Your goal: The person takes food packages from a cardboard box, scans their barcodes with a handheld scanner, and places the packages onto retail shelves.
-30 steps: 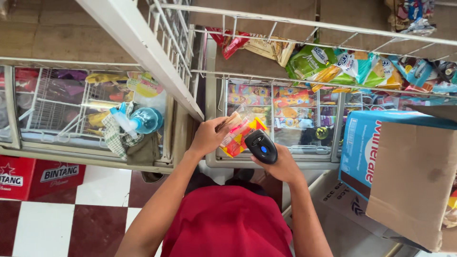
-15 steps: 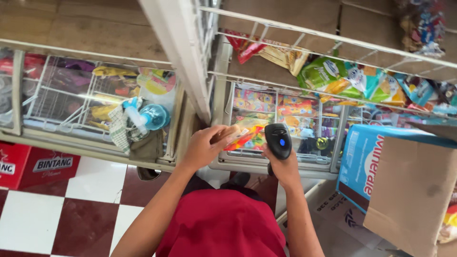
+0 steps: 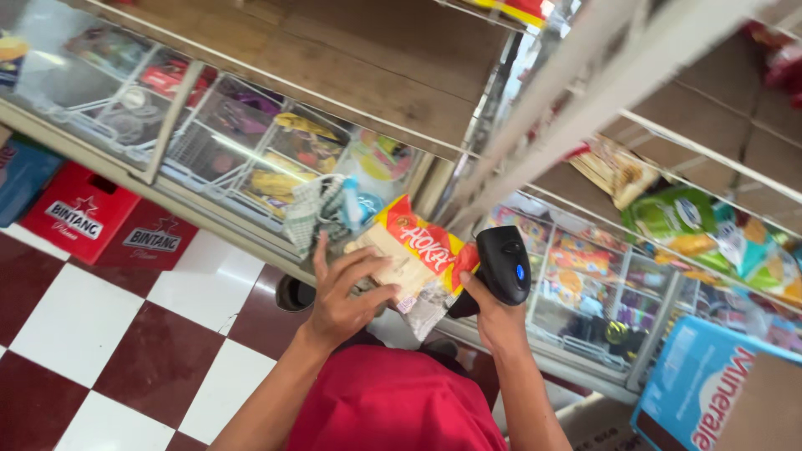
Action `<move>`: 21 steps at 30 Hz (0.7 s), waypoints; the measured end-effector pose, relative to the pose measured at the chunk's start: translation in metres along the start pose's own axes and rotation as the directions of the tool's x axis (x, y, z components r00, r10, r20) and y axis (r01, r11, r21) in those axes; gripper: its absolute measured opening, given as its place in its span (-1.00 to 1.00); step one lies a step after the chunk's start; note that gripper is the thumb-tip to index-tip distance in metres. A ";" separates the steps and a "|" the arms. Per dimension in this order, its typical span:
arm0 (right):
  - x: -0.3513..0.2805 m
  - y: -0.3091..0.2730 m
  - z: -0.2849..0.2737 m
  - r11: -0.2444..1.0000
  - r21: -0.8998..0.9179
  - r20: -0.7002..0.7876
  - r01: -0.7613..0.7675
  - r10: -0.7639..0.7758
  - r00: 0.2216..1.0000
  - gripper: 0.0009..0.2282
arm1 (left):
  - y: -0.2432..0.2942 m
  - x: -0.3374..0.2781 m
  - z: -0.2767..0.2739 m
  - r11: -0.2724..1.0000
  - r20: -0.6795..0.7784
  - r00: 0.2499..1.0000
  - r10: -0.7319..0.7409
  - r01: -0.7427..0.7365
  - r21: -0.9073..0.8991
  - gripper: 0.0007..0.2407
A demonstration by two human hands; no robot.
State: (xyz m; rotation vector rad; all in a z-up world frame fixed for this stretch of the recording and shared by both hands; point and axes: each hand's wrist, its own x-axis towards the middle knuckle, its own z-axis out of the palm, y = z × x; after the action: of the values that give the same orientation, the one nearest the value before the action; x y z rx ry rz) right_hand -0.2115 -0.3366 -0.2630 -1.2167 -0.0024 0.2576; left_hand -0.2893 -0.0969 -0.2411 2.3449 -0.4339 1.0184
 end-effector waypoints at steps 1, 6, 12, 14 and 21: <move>0.002 0.001 0.013 1.000 0.009 0.016 0.030 -0.030 0.999 -0.58 | -0.005 0.000 -0.007 0.999 -0.092 0.996 -0.018 0.022 0.048 -0.65; 0.011 0.004 0.064 0.980 -0.045 0.019 0.192 -0.191 0.981 -0.60 | -0.027 0.001 -0.020 0.921 -0.299 0.875 -0.382 0.388 -0.042 -0.52; 0.030 0.003 0.119 0.847 -0.270 0.071 0.458 -0.457 0.886 -0.67 | -0.071 0.017 -0.029 0.157 0.062 0.500 -0.864 0.384 -0.910 -0.66; 0.033 0.005 0.130 0.738 -0.466 0.095 0.487 -0.506 0.857 -0.68 | -0.077 0.029 -0.040 -0.111 0.173 0.585 -0.792 0.142 -0.984 -0.60; 0.056 -0.021 0.179 0.799 -0.371 -0.091 0.474 -0.539 0.838 -0.62 | -0.111 0.111 -0.071 0.271 0.087 0.856 -0.510 0.256 -0.928 -0.47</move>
State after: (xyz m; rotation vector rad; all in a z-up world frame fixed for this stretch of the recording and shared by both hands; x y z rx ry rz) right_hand -0.1778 -0.1660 -0.1884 -1.5273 -0.2140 -0.3542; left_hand -0.2026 0.0261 -0.1570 1.1407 -0.1998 0.5213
